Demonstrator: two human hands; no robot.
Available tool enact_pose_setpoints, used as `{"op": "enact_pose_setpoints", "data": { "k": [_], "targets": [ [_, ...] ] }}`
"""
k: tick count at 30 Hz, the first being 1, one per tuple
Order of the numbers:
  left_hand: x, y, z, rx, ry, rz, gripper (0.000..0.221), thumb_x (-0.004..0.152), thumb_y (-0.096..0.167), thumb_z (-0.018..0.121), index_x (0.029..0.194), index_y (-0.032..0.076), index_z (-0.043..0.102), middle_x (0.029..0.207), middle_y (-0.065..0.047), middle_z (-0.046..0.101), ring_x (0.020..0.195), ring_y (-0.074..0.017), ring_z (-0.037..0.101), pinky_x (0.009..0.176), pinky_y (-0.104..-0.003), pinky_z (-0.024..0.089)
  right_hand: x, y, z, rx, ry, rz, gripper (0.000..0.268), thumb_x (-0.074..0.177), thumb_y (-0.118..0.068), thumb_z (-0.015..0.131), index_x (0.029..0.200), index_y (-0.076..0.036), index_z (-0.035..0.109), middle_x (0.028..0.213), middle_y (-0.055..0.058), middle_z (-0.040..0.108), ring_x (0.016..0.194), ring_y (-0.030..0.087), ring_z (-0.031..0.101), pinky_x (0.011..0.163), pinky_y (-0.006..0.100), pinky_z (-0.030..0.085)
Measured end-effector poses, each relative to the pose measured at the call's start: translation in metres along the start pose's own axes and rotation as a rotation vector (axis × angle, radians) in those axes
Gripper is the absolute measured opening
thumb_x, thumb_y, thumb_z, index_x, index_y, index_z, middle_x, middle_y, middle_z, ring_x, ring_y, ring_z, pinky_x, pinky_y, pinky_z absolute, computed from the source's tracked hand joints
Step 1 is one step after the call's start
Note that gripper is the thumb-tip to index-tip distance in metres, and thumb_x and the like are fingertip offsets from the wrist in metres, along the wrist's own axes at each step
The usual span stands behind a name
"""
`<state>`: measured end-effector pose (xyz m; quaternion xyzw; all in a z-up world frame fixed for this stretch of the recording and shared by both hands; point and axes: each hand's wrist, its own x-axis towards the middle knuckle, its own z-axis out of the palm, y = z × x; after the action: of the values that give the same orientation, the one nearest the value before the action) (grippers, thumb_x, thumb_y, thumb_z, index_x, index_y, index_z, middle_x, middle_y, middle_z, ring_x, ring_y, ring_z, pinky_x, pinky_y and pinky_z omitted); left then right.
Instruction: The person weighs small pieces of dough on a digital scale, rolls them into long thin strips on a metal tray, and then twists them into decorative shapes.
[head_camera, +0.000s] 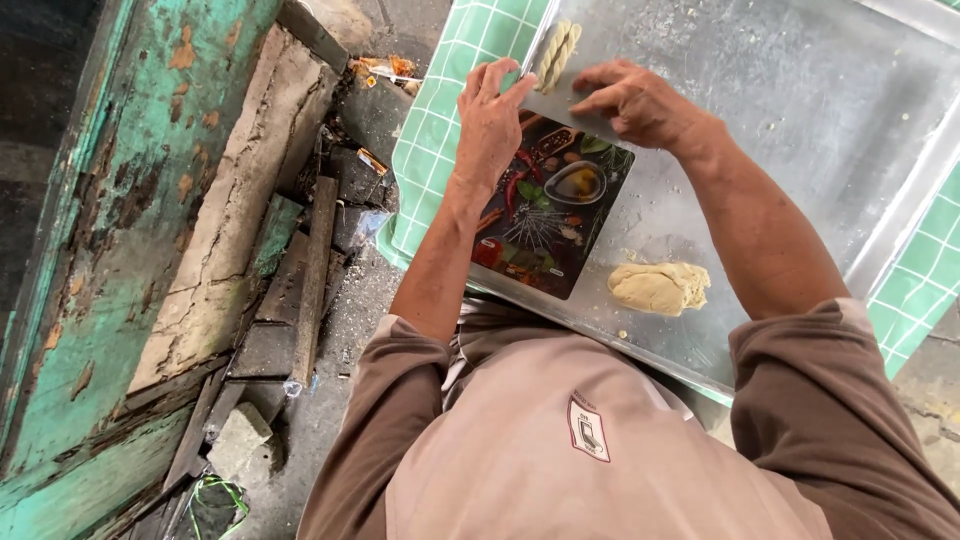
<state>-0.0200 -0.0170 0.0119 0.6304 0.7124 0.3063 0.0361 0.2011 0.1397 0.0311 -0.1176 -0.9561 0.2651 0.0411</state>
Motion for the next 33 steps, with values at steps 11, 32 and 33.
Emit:
{"op": "enact_pose_setpoints", "data": {
  "k": [11, 32, 33],
  "targets": [
    [-0.037, 0.052, -0.016, -0.04, 0.072, 0.048, 0.033, 0.1, -0.002, 0.066, 0.122, 0.021, 0.073, 0.138, -0.01, 0.06, 0.122, -0.0299, 0.058, 0.098, -0.053, 0.054, -0.116, -0.036, 0.006, 0.036, 0.253, 0.183, 0.005, 0.099, 0.0, 0.068, 0.096, 0.002, 0.071, 0.135, 0.024, 0.07, 0.122, 0.038, 0.067, 0.096, 0.047, 0.057],
    [-0.159, 0.181, 0.091, -0.145, -0.557, 0.415, 0.075, 0.08, 0.04, 0.086, 0.141, 0.02, 0.048, 0.124, -0.005, 0.062, 0.124, -0.0254, 0.062, 0.103, -0.042, 0.053, -0.29, -0.119, 0.091, -0.007, 0.354, 0.439, 0.053, 0.086, -0.027, 0.084, 0.132, -0.008, 0.067, 0.139, 0.013, 0.065, 0.121, 0.037, 0.065, 0.096, 0.049, 0.056],
    [-0.159, 0.18, 0.097, -0.204, -0.53, 0.408, 0.072, 0.079, 0.032, 0.088, 0.139, 0.017, 0.051, 0.12, -0.008, 0.062, 0.119, -0.0286, 0.064, 0.099, -0.044, 0.055, -0.29, -0.119, 0.095, -0.056, 0.396, 0.45, 0.044, 0.089, -0.022, 0.082, 0.128, -0.008, 0.069, 0.132, 0.011, 0.068, 0.115, 0.034, 0.068, 0.093, 0.046, 0.058]
  ]
}}
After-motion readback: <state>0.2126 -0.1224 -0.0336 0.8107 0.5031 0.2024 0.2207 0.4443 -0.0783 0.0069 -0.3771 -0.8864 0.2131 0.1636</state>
